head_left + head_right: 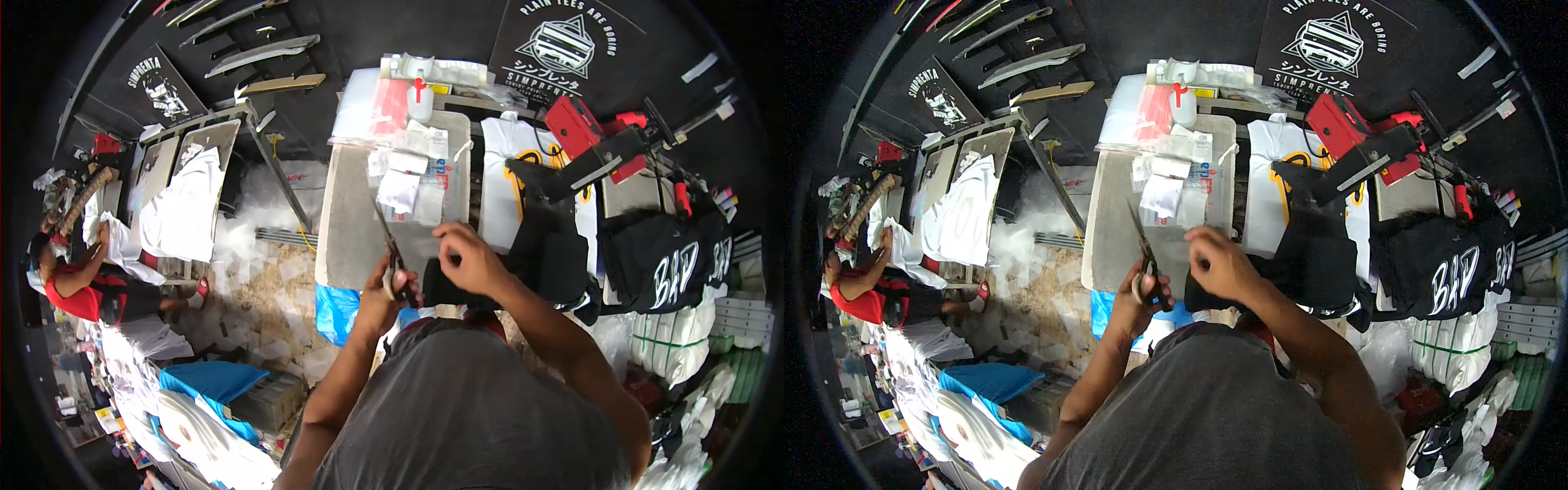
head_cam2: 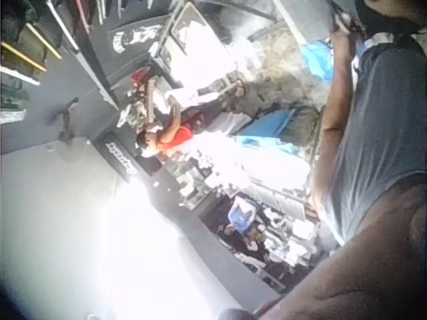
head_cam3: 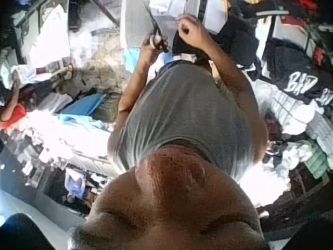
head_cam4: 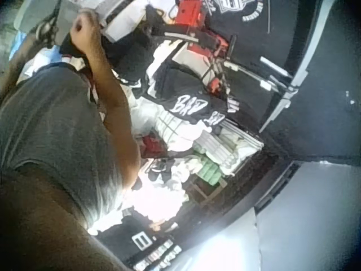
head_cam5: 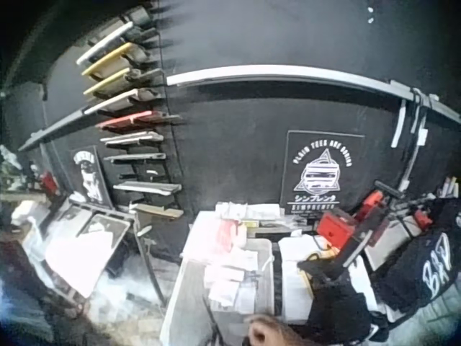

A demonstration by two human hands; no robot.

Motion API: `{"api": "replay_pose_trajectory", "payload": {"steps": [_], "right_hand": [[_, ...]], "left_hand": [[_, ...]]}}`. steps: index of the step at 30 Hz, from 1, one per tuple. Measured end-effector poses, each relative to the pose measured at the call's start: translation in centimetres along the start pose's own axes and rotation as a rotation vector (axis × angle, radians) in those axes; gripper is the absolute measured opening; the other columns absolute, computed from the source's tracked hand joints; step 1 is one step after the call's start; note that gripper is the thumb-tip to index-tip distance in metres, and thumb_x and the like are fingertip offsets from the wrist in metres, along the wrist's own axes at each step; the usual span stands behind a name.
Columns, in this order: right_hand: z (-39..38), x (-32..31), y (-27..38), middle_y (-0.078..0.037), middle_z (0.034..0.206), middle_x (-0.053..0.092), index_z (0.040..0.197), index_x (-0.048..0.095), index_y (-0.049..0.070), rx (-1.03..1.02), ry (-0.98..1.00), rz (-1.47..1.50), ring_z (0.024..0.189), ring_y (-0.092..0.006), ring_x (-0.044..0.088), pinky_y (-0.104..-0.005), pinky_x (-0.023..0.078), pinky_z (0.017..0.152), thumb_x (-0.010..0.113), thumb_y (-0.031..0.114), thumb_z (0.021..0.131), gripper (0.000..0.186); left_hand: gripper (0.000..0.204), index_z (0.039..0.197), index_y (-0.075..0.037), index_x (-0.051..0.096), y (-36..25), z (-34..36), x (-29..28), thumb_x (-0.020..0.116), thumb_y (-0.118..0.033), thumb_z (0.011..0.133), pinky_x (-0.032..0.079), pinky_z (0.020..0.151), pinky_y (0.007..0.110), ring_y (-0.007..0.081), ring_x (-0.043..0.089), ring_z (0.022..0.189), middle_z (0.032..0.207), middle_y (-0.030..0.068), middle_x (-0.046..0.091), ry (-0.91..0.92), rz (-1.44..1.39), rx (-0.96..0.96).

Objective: The person cuts label transfers using scissors, positions shirts onto the heat press platen, places the labels onto the shirts by hand, and presses the heat press machine down to apply the labels.

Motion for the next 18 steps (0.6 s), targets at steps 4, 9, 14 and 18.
{"api": "replay_pose_trajectory", "payload": {"steps": [4,9,14,18], "right_hand": [[-2.6,-2.4,4.2,-0.012,0.119,0.059,0.081,0.057,0.003,-0.233,0.018,-0.263,0.114,-0.0356,0.057,-0.0441,0.051,0.092,0.068,-0.003,0.074,0.014],[-4.9,-6.9,6.4,-0.013,0.131,0.055,0.106,0.063,0.007,0.012,-0.114,0.0,0.126,-0.0338,0.052,-0.0404,0.044,0.105,0.08,0.009,0.077,0.034],[-8.9,-10.4,3.4,-0.015,0.136,0.054,0.133,0.048,0.001,0.249,-0.454,0.69,0.12,-0.0257,0.058,-0.0382,0.053,0.096,0.062,0.014,0.099,0.039],[-10.2,-9.6,2.7,-0.018,0.128,0.059,0.133,0.048,0.002,0.329,-0.46,0.784,0.111,-0.0268,0.064,-0.0398,0.055,0.092,0.057,0.022,0.103,0.037]], "left_hand": [[0.08,0.146,-0.007,0.04,-1.3,1.1,4.0,0.085,-0.02,0.082,0.059,0.079,0.04,0.0212,0.064,0.094,0.108,0.0078,0.064,0.09,0.044,-0.156],[0.075,0.143,-0.006,0.045,-0.9,2.5,6.0,0.084,-0.012,0.08,0.051,0.09,0.029,0.016,0.062,0.099,0.116,0.0039,0.063,0.267,0.168,-0.034],[0.088,0.152,-0.004,0.035,-7.1,2.5,9.7,0.082,-0.008,0.078,0.049,0.078,0.024,0.0106,0.064,0.085,0.101,0.007,0.069,0.448,0.491,0.224],[0.089,0.153,-0.003,0.032,-11.1,0.9,12.6,0.08,-0.002,0.078,0.048,0.074,0.022,0.0084,0.063,0.076,0.089,0.0048,0.071,0.617,0.587,0.299]]}}
Point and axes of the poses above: each hand's wrist, its own z-axis towards the middle knuckle, its own x-axis out of the palm, y = z × x, the point moved 3 cm from there along z, towards the middle knuckle
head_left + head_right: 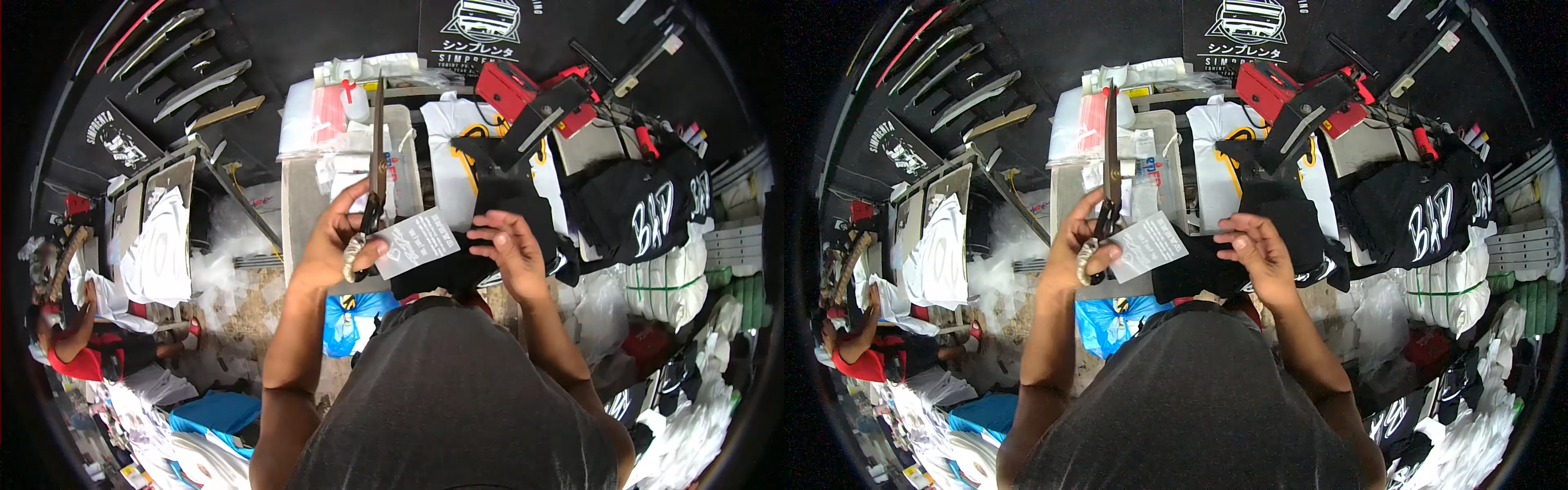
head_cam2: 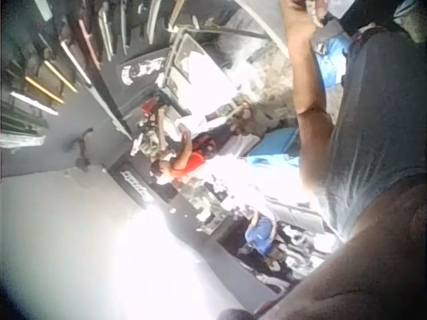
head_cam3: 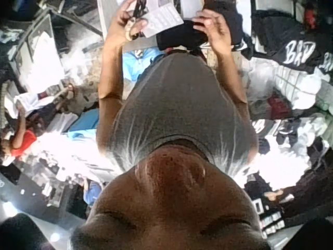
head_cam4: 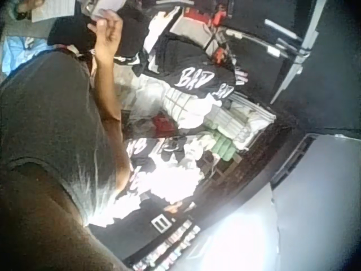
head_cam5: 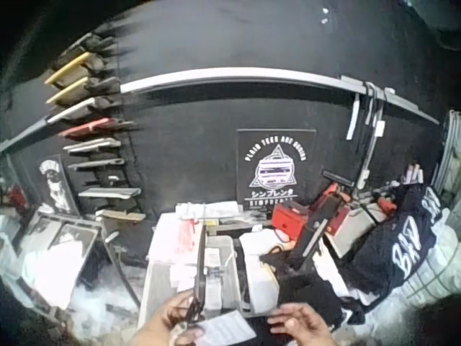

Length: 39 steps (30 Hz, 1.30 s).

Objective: The person cuts label transfers using scissors, positions shirts onto the heat press platen, places the labels onto the shirts by hand, and presses the heat press machine down to apply the labels.

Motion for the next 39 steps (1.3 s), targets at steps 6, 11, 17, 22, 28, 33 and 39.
{"api": "replay_pose_trajectory", "payload": {"steps": [6,11,17,22,28,33,39], "right_hand": [[0.3,1.8,0.4,-0.017,0.125,0.06,0.132,0.048,0.001,0.001,0.049,0.059,0.11,-0.0267,0.064,-0.0402,0.055,0.09,0.057,0.023,0.103,0.038],[0.5,1.2,0.1,-0.016,0.121,0.061,0.131,0.049,0.0,-0.003,0.064,0.074,0.106,-0.0262,0.065,-0.0399,0.056,0.089,0.056,0.023,0.104,0.036],[1.2,1.5,1.7,-0.018,0.119,0.062,0.129,0.05,-0.002,-0.006,0.05,0.13,0.104,-0.0267,0.065,-0.0406,0.056,0.087,0.052,0.025,0.105,0.036],[2.0,3.4,4.3,-0.017,0.12,0.061,0.131,0.05,-0.003,-0.037,0.143,0.182,0.107,-0.0256,0.065,-0.0395,0.057,0.084,0.052,0.029,0.105,0.041],[3.1,6.3,6.3,-0.013,0.111,0.065,0.131,0.053,-0.004,-0.027,0.232,0.043,0.093,-0.0172,0.066,-0.0309,0.059,0.074,0.073,0.001,0.088,0.047],[4.6,3.2,6.1,-0.009,0.099,0.068,0.116,0.061,-0.002,-0.047,-0.02,-0.017,0.083,-0.0141,0.067,-0.03,0.06,0.074,0.069,-0.006,0.088,0.029],[5.9,-1.6,8.2,-0.007,0.099,0.068,0.111,0.062,0.001,-0.181,-0.255,0.085,0.086,-0.0133,0.067,-0.0306,0.059,0.078,0.069,-0.005,0.089,0.024]], "left_hand": [[0.087,0.152,-0.001,0.033,-4.5,0.2,1.0,0.076,0.007,0.077,0.049,0.076,0.023,0.0078,0.064,0.08,0.091,0.0057,0.072,0.099,0.083,0.003],[0.085,0.151,-0.001,0.035,-5.6,0.1,1.1,0.077,0.008,0.078,0.05,0.076,0.024,0.0085,0.064,0.08,0.09,0.0067,0.071,0.128,0.104,-0.013],[0.083,0.15,-0.004,0.038,-5.7,0.6,1.8,0.077,0.006,0.078,0.05,0.073,0.023,0.0074,0.063,0.078,0.089,0.0059,0.07,0.13,0.179,0.003],[0.082,0.15,-0.005,0.039,-5.8,1.6,2.5,0.078,0.005,0.078,0.049,0.069,0.022,0.006,0.062,0.075,0.088,0.0054,0.07,0.154,0.198,-0.052],[0.084,0.151,-0.006,0.039,-4.7,2.8,3.2,0.08,0.003,0.078,0.047,0.066,0.02,0.0049,0.06,0.073,0.087,0.005,0.07,0.175,0.214,-0.04],[0.098,0.16,-0.015,0.024,-3.2,3.0,4.3,0.079,0.001,0.08,0.047,0.067,0.02,0.0065,0.062,0.079,0.09,0.0048,0.069,0.085,0.249,0.033],[0.107,0.162,-0.025,0.01,3.4,-0.2,7.1,0.075,0.005,0.083,0.052,0.091,0.031,0.015,0.061,0.101,0.121,0.0131,0.066,0.193,0.181,-0.099]]}}
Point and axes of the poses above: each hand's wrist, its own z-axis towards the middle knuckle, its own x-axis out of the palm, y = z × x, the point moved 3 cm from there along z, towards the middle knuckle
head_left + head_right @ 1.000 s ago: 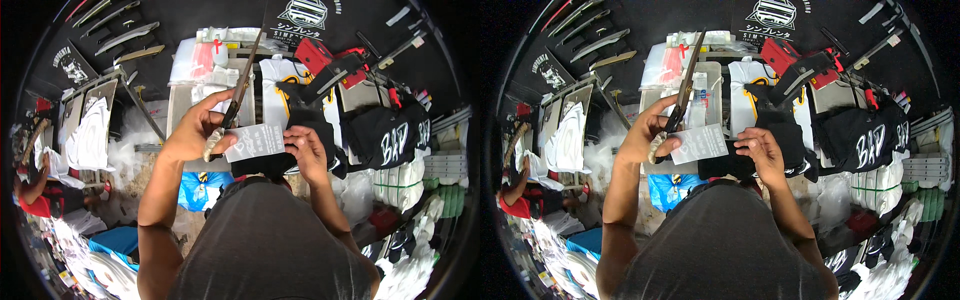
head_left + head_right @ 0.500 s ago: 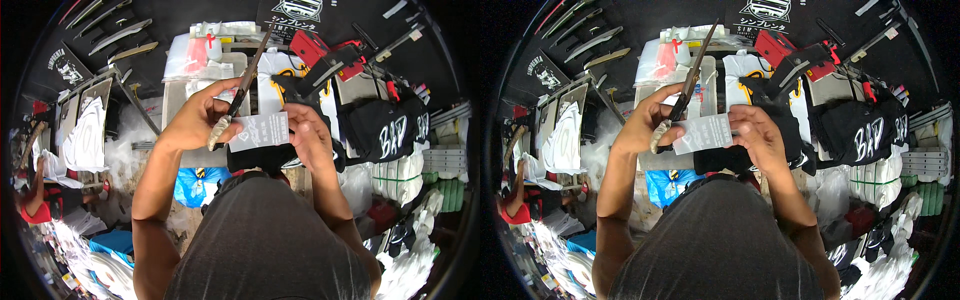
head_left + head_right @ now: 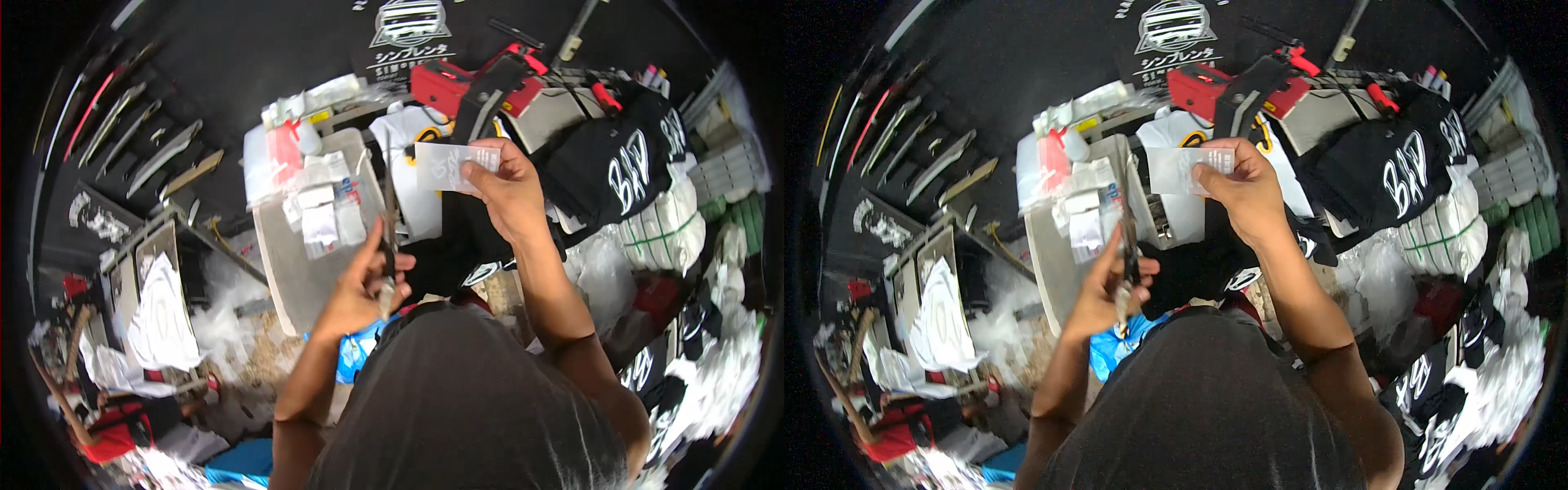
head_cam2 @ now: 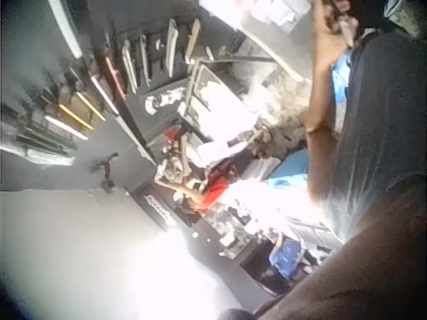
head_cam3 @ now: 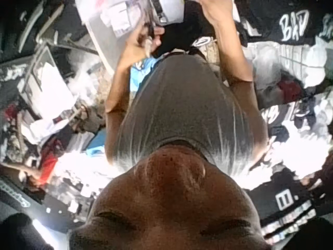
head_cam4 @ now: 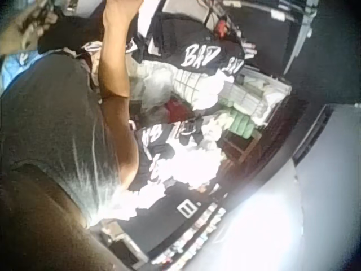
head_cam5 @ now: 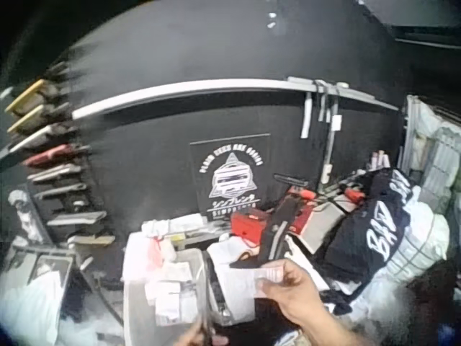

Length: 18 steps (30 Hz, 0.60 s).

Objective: The person cuts label transfers using scissors, positions shirts onto the heat press platen, places the labels onto the shirts by hand, and presses the heat press machine down to apply the labels.

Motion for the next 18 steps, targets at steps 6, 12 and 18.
{"api": "replay_pose_trajectory", "payload": {"steps": [6,12,18], "right_hand": [[0.6,-2.9,1.2,-0.01,0.104,0.068,0.115,0.059,0.0,-0.065,-0.051,0.074,0.094,-0.0228,0.07,-0.0439,0.063,0.082,0.06,-0.005,0.093,0.022],[-0.4,-3.1,2.5,-0.011,0.106,0.066,0.117,0.058,-0.001,-0.058,-0.041,0.063,0.094,-0.0241,0.07,-0.0467,0.064,0.082,0.058,-0.007,0.093,0.025],[-1.2,-3.0,2.9,-0.012,0.108,0.066,0.117,0.057,-0.002,-0.066,-0.046,0.085,0.094,-0.0244,0.071,-0.0467,0.064,0.082,0.056,-0.007,0.093,0.024]], "left_hand": [[0.108,0.162,-0.019,-0.003,2.6,0.4,5.3,0.07,0.007,0.086,0.049,0.1,0.037,0.0259,0.06,0.123,0.137,0.0199,0.058,0.192,-0.06,0.077],[0.106,0.162,-0.02,0.0,1.3,2.1,6.5,0.069,0.008,0.087,0.051,0.098,0.037,0.0255,0.061,0.121,0.137,0.0199,0.057,0.252,-0.045,0.055],[0.104,0.162,-0.021,0.0,1.1,2.7,6.9,0.067,0.008,0.088,0.053,0.094,0.034,0.0231,0.063,0.116,0.138,0.0192,0.058,0.275,-0.093,0.059]]}}
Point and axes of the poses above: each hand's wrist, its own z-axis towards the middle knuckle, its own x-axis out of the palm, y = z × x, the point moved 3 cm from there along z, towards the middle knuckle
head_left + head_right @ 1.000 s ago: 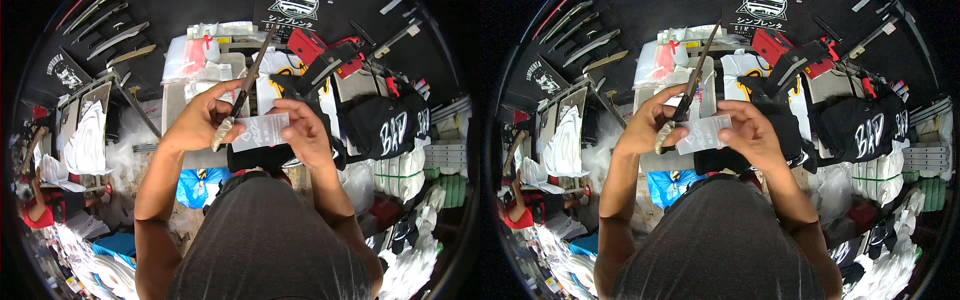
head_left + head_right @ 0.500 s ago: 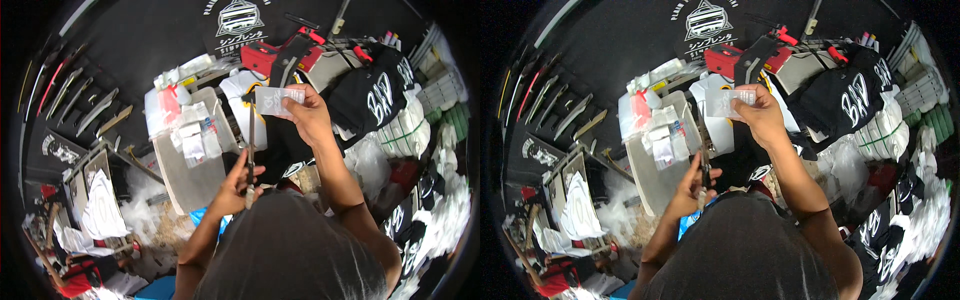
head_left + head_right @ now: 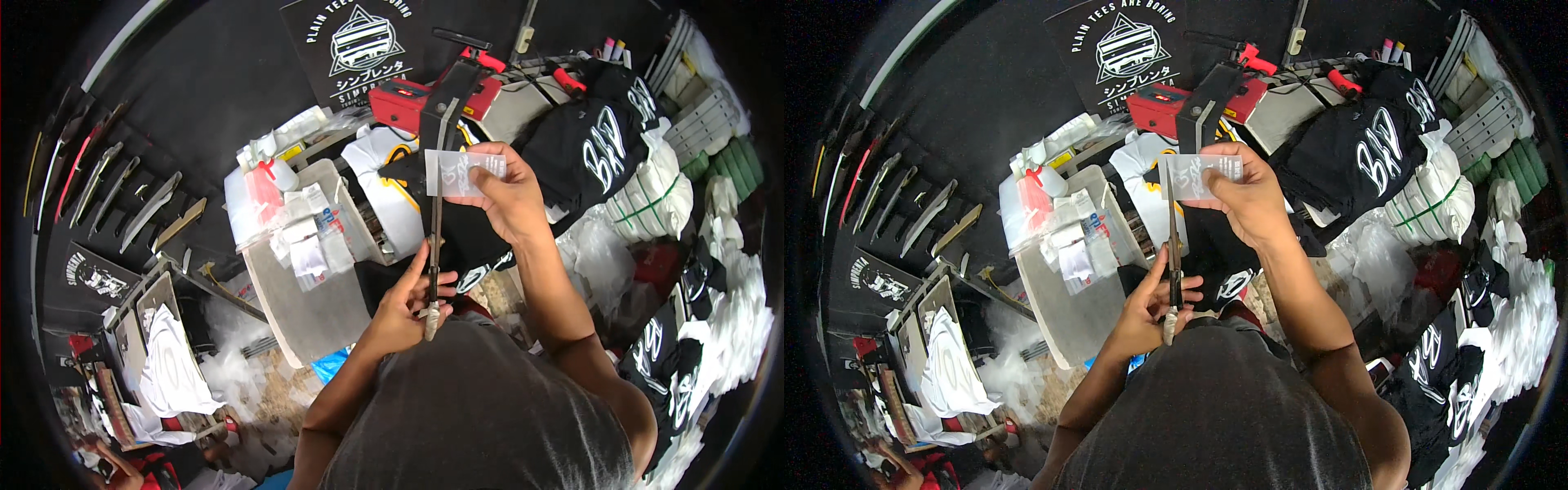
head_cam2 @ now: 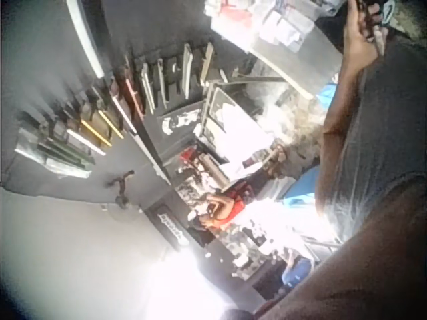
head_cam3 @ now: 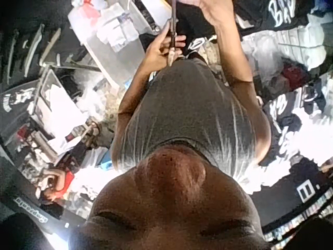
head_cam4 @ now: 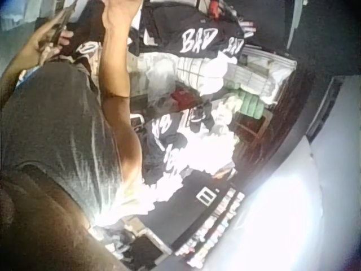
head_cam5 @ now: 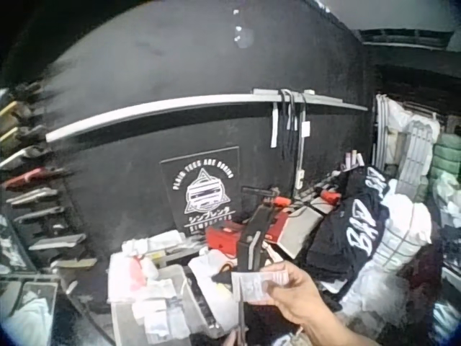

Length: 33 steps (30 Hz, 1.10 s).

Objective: The person cuts label transfers using scissors, positions shirts onto the heat press platen, places the labels onto the shirts by hand, and presses the heat press machine down to apply the labels.

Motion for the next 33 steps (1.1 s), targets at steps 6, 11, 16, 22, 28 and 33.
{"api": "replay_pose_trajectory", "payload": {"steps": [6,11,16,22,28,33], "right_hand": [[-0.4,0.1,0.6,-0.012,0.108,0.065,0.116,0.057,-0.002,-0.022,0.001,-0.029,0.095,-0.0247,0.071,-0.0466,0.064,0.082,0.057,-0.006,0.093,0.023],[-0.4,0.2,0.8,-0.013,0.107,0.065,0.116,0.057,-0.002,-0.043,-0.002,-0.022,0.094,-0.0252,0.071,-0.0468,0.064,0.081,0.058,-0.005,0.093,0.022],[-0.3,0.4,1.0,-0.013,0.107,0.066,0.116,0.057,-0.002,-0.055,-0.012,-0.019,0.093,-0.026,0.071,-0.0476,0.064,0.081,0.059,-0.005,0.094,0.022],[-0.3,0.4,1.0,-0.014,0.107,0.066,0.116,0.057,-0.003,-0.049,-0.012,-0.006,0.093,-0.026,0.071,-0.0474,0.065,0.08,0.06,-0.003,0.094,0.023],[-0.4,0.6,1.2,-0.013,0.106,0.066,0.117,0.057,-0.003,-0.05,0.002,-0.002,0.092,-0.0255,0.071,-0.0469,0.065,0.08,0.061,-0.003,0.093,0.024],[-1.0,1.5,0.5,-0.011,0.105,0.065,0.12,0.057,-0.004,0.012,0.089,-0.015,0.091,-0.0189,0.07,-0.041,0.064,0.081,0.057,-0.009,0.092,0.028]], "left_hand": [[0.105,0.162,-0.023,0.004,-0.3,0.1,0.2,0.07,0.009,0.086,0.055,0.081,0.025,0.0171,0.067,0.105,0.134,0.0171,0.062,-0.011,0.041,0.049],[0.104,0.162,-0.022,0.005,-0.4,0.1,0.1,0.07,0.009,0.086,0.055,0.079,0.024,0.0149,0.068,0.101,0.134,0.0171,0.062,-0.001,0.02,0.052],[0.103,0.162,-0.022,0.005,-0.2,-0.2,-0.1,0.069,0.009,0.087,0.055,0.08,0.024,0.014,0.068,0.098,0.135,0.0161,0.062,0.019,-0.019,0.054],[0.102,0.162,-0.019,0.003,0.1,-0.6,-0.4,0.069,0.006,0.089,0.054,0.088,0.031,0.0179,0.069,0.101,0.135,0.0189,0.062,0.042,-0.05,-0.004],[0.103,0.162,-0.019,0.003,-0.4,-0.5,-0.4,0.07,0.007,0.088,0.056,0.087,0.031,0.0194,0.068,0.103,0.136,0.02,0.061,0.058,-0.054,0.063],[0.101,0.162,-0.022,0.006,-0.8,-0.4,-0.8,0.067,0.01,0.088,0.055,0.089,0.03,0.0181,0.066,0.106,0.14,0.0168,0.058,0.037,-0.059,0.146]]}}
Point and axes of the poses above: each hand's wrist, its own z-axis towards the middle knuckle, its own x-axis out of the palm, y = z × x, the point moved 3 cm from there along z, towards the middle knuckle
